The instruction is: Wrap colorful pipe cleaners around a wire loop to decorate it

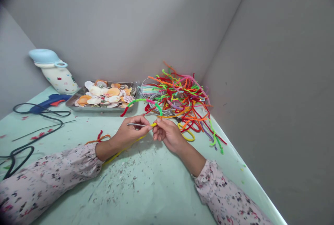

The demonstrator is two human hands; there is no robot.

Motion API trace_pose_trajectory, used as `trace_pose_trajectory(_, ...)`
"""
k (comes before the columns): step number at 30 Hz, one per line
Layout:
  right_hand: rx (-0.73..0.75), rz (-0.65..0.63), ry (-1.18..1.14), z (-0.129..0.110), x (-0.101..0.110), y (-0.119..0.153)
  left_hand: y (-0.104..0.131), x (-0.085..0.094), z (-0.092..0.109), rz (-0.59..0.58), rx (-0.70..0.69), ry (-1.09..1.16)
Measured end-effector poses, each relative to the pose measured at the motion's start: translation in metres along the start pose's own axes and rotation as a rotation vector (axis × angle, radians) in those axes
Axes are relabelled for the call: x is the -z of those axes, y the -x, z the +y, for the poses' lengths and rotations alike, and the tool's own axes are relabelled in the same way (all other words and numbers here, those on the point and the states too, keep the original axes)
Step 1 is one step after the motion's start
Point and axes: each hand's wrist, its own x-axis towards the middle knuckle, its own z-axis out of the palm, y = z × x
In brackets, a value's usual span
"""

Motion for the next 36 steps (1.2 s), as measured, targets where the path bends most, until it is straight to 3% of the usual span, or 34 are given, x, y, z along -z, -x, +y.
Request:
trace_pose_trajectory(24, -0.017, -0.001, -0.009, -0.0023, -0.0011, 0.0011, 0.0028, -0.0011, 0.0019, 0.003, -0.040, -0.018)
trace_pose_trajectory(36, -0.044, -0.008, -0.003, -0.0017, 0.0009, 0.0008, 0.0047, -0.0003, 0.0012, -0.028, -0.156, -0.098)
